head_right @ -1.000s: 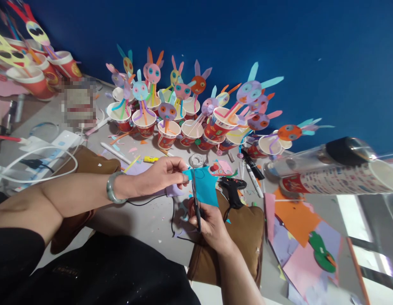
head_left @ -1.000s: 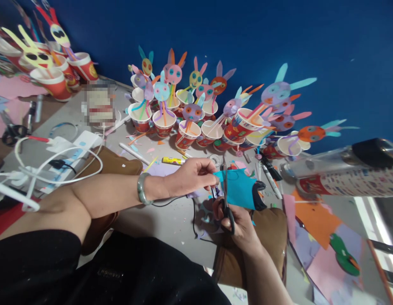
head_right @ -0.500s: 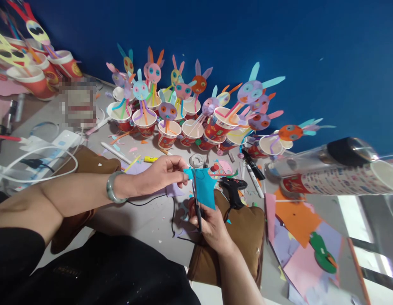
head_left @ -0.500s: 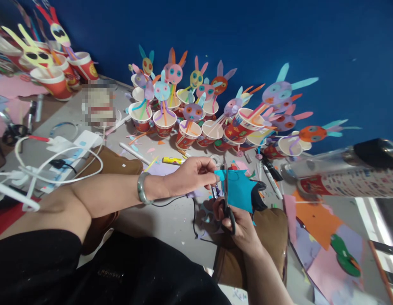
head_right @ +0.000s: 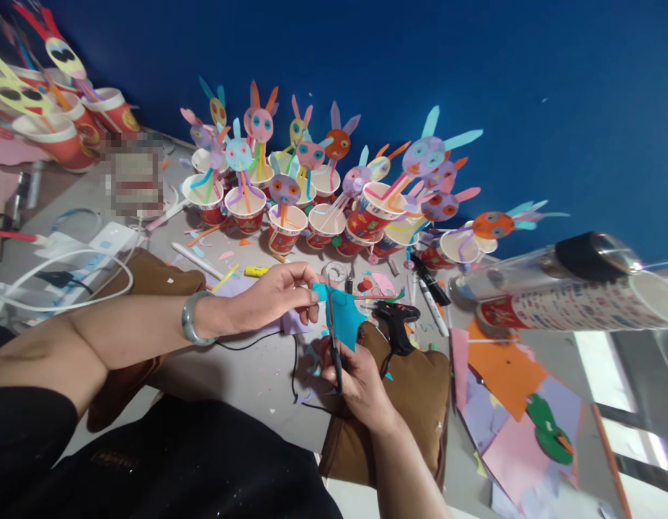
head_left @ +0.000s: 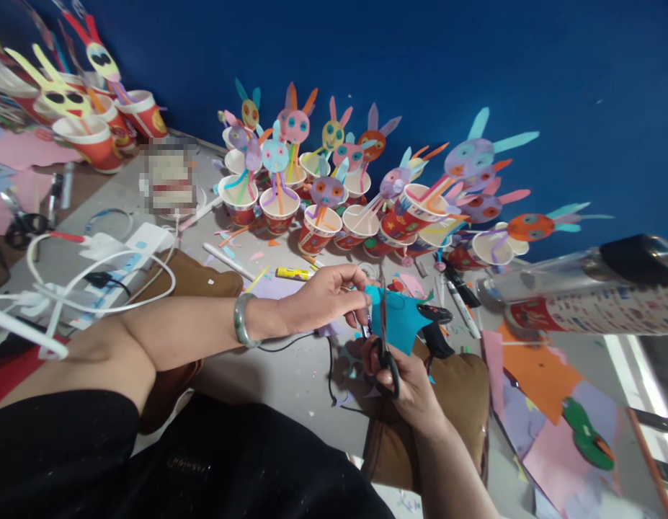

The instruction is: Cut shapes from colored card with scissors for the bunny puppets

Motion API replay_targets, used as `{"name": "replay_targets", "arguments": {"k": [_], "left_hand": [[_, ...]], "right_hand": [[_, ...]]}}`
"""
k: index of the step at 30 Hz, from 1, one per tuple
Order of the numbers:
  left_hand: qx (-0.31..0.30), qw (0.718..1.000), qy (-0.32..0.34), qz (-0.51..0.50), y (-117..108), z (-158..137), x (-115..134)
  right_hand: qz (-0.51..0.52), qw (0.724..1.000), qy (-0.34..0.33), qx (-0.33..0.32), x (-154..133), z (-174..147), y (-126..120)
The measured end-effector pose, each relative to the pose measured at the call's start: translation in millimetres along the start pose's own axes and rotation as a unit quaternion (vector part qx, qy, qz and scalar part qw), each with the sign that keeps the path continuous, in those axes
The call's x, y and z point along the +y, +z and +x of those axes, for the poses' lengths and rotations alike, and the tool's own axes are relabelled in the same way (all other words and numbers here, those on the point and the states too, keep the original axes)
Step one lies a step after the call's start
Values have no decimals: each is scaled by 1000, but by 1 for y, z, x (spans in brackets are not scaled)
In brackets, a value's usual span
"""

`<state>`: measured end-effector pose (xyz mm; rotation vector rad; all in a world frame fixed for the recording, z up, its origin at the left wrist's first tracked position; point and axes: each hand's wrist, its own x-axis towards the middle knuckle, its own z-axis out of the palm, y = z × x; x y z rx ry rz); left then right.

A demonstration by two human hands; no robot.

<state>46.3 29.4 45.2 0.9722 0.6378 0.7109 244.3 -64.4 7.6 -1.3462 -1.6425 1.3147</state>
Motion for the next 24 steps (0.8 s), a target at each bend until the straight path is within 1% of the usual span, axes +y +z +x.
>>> {"name": "replay_targets", "arguments": {"k": [3,8,12,17,24], "left_hand": [[-8,1000,-8,-6,1,-1,2],[-13,1000,0,-17,0,0,1],[-8,1000,11,-23,-1,2,-1],[-3,999,9,-37,0,2,-1],[-4,999,6,-32,0,2,-1]], "right_hand": [[-1,1000,7,-1,1,-1,0],[3,1000,0,0,1,-1,0],[-5,1000,-16,-1,0,1,0],[-16,999,-41,6,2,3,0],[-1,1000,-30,9,3,1,1]]}}
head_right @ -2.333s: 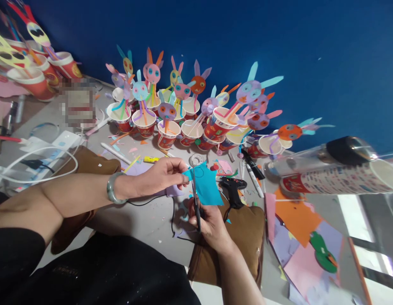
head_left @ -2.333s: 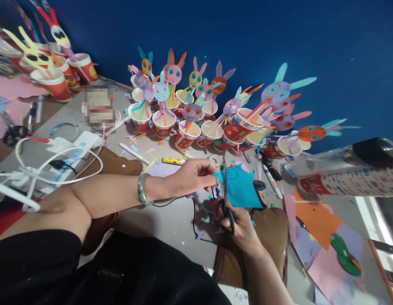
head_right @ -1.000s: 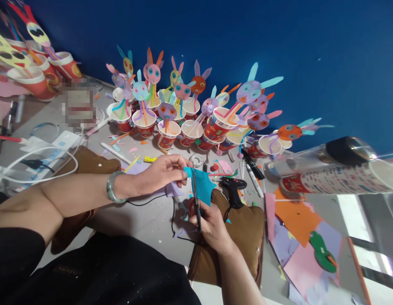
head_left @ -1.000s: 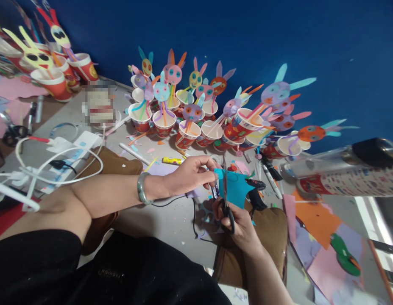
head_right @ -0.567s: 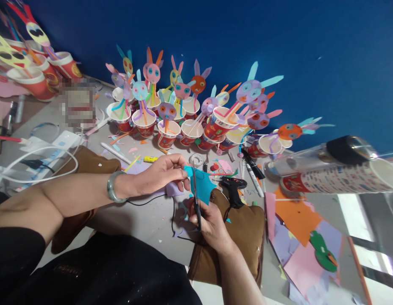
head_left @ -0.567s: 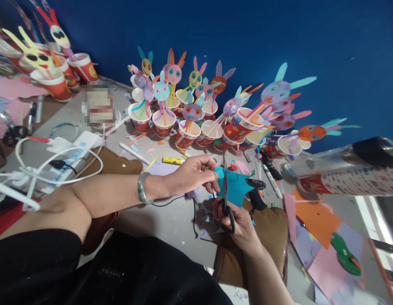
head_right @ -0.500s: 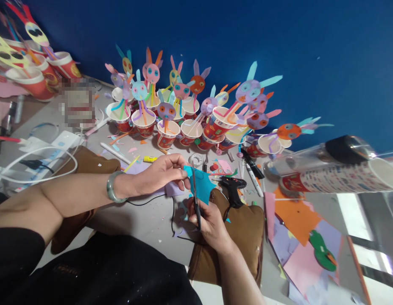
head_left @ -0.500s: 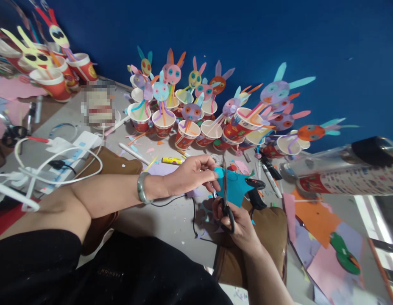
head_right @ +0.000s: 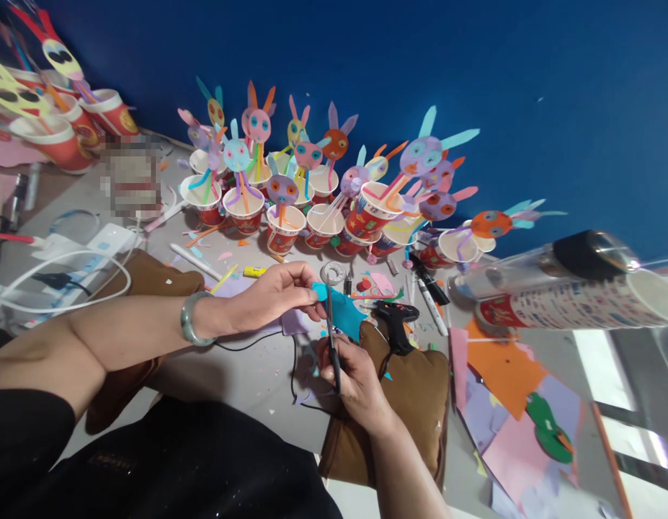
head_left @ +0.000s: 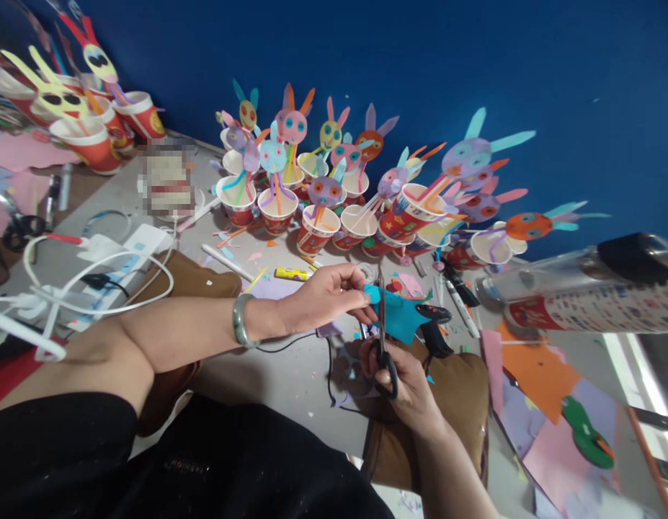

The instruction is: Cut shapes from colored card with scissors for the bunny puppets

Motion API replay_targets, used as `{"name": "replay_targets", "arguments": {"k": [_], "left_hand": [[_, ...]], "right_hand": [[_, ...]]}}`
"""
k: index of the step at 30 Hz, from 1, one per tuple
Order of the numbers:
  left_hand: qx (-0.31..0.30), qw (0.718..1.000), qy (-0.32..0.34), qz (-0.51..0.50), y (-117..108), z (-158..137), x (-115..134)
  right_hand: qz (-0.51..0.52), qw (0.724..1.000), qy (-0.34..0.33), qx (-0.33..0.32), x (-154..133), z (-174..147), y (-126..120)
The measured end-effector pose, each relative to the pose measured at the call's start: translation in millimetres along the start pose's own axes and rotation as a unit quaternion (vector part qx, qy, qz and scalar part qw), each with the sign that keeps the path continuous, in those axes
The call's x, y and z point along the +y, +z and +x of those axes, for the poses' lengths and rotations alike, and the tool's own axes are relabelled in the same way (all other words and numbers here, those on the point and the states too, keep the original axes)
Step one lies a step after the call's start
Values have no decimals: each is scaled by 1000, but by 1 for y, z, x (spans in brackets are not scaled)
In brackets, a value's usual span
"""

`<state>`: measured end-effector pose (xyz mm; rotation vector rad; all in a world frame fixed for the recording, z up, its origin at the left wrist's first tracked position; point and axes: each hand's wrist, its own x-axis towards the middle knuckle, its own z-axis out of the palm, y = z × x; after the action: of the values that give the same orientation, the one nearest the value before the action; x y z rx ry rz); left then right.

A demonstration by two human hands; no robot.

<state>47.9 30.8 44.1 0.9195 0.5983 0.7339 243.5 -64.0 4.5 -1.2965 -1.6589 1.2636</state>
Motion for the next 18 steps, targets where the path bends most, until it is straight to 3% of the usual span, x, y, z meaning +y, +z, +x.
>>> {"name": "replay_targets", "arguments": {"k": [13,18], "left_hand": [[5,1000,5,20,-1,1,0],[33,999,-2,37,-1,1,1]], "right_hand": [[16,1000,-2,17,-1,0,1],[24,996,-73,48,-2,-5,-2]]}}
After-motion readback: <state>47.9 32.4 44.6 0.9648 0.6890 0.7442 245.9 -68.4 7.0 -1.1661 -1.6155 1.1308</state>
